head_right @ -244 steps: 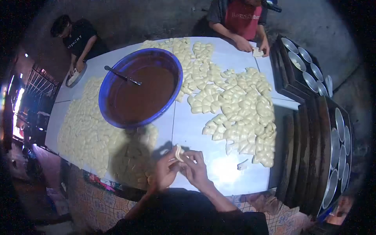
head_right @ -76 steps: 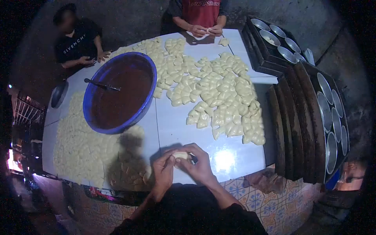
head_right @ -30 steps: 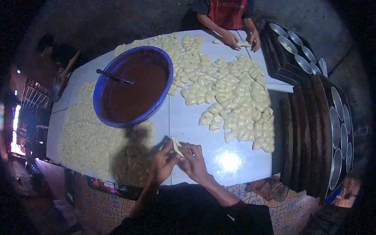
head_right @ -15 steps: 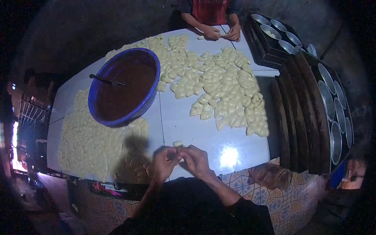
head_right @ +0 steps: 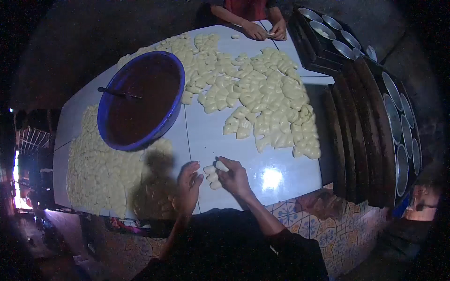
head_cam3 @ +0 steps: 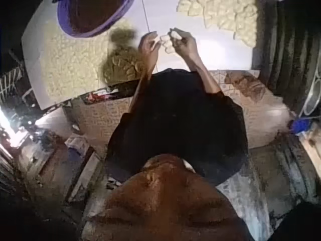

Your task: The person prepares filled pastries by hand, dipping and folding dough pieces with filling, shaping them together, and placing the shaped dough rolls into metal baking pans.

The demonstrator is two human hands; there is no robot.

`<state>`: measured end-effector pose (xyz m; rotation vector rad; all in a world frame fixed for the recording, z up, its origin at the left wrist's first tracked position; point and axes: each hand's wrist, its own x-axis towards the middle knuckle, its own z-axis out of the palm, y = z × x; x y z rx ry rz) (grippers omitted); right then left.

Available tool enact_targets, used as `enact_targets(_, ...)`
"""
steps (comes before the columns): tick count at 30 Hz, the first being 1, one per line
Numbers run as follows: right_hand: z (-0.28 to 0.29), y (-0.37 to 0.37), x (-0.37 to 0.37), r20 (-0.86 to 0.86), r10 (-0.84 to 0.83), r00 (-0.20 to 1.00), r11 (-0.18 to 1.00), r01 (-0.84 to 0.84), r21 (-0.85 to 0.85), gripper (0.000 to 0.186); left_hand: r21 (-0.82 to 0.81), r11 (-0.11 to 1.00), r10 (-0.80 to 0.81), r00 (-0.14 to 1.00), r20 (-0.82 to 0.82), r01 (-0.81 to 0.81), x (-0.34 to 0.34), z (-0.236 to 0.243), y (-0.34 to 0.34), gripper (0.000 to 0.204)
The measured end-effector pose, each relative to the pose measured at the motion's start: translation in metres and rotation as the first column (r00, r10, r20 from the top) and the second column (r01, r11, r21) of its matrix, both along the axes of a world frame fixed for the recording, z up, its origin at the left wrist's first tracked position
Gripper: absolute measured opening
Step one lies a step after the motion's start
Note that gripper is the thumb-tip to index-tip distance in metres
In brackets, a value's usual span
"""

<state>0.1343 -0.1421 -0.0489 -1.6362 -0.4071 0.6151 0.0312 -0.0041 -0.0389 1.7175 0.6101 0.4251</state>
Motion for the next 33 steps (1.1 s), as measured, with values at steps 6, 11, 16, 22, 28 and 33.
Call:
enact_targets(6, -0.018, -0.001, -0.002, 0.186, 0.093, 0.978, 0.971, -0.048, -0.233, 0.043, 0.129, 0.984, -0.118, 0.99, -0.07, 0.127, 0.02, -0.028, 0.004, 0.044)
enact_targets(11, -0.017, 0.001, 0.032, 0.381, 0.002, 0.925, 0.963, 0.101, -0.249, 0.039, 0.153, 0.984, -0.076, 0.993, -0.095, 0.09, 0.011, -0.036, 0.001, 0.044)
enact_targets(16, -0.012, 0.017, 0.085, 0.671, -0.075, 0.738, 0.78, 0.462, -0.422, 0.034, 0.485, 0.874, -0.001, 0.998, -0.061, 0.03, 0.02, -0.003, -0.005, 0.036)
enact_targets(22, 0.011, 0.022, 0.055, 0.118, -0.013, 0.993, 0.981, 0.036, -0.189, 0.018, 0.015, 0.999, 0.029, 0.997, 0.065, -0.03, 0.019, 0.005, -0.016, 0.024)
enact_targets(28, 0.071, -0.003, 0.005, 0.263, 0.197, 0.944, 0.952, -0.249, 0.179, 0.022, -0.566, 0.815, 0.076, 0.944, 0.321, 0.126, 0.001, 0.023, -0.02, 0.035)
enact_targets(33, 0.064, 0.015, -0.012, 0.288, 0.04, 0.957, 0.982, -0.09, 0.165, 0.02, -0.378, 0.924, 0.158, 0.957, 0.243, -0.056, 0.0, 0.028, -0.025, 0.026)
